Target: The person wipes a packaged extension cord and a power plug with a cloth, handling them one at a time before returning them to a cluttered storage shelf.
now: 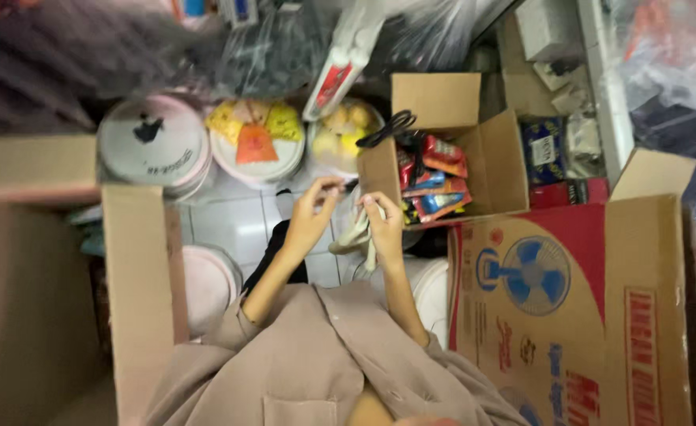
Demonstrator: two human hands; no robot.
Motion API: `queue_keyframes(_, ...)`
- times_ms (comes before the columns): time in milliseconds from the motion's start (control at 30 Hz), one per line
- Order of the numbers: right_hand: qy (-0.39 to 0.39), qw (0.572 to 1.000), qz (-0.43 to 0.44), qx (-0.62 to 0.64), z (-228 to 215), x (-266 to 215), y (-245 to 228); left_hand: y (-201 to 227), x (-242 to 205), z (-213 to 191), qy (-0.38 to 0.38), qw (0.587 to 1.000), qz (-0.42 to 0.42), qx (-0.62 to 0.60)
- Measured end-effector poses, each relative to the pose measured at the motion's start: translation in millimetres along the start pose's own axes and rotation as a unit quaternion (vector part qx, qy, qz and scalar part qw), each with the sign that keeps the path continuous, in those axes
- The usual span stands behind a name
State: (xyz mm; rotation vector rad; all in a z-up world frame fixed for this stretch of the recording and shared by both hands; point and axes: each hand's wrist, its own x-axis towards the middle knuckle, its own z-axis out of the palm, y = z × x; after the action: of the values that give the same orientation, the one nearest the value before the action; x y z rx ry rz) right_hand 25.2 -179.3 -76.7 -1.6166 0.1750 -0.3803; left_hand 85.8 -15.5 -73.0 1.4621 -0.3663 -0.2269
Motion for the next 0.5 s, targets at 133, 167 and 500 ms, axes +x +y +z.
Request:
queue_keyframes(133, -0.012, 0.999, 0.049, 0.015, 18.1, -76.0, -4.4, -0.3, -93.3, -18.9, -0.01, 0.999, -0.02, -0.03)
queue_keyframes(167, -0.021, 0.998, 0.052, 0.013, 26.9, -88.8, -11.5, 3.3, -113.6, -29.8, 0.004, 1.0, -0.016, -0.025)
queue_keyframes(500, -0.174, 0.985, 0.013, 0.001, 183.8, -171.8, -48.9, 43.0, -247.8, -169.8, 0.142, 0.989, 0.033, -0.015)
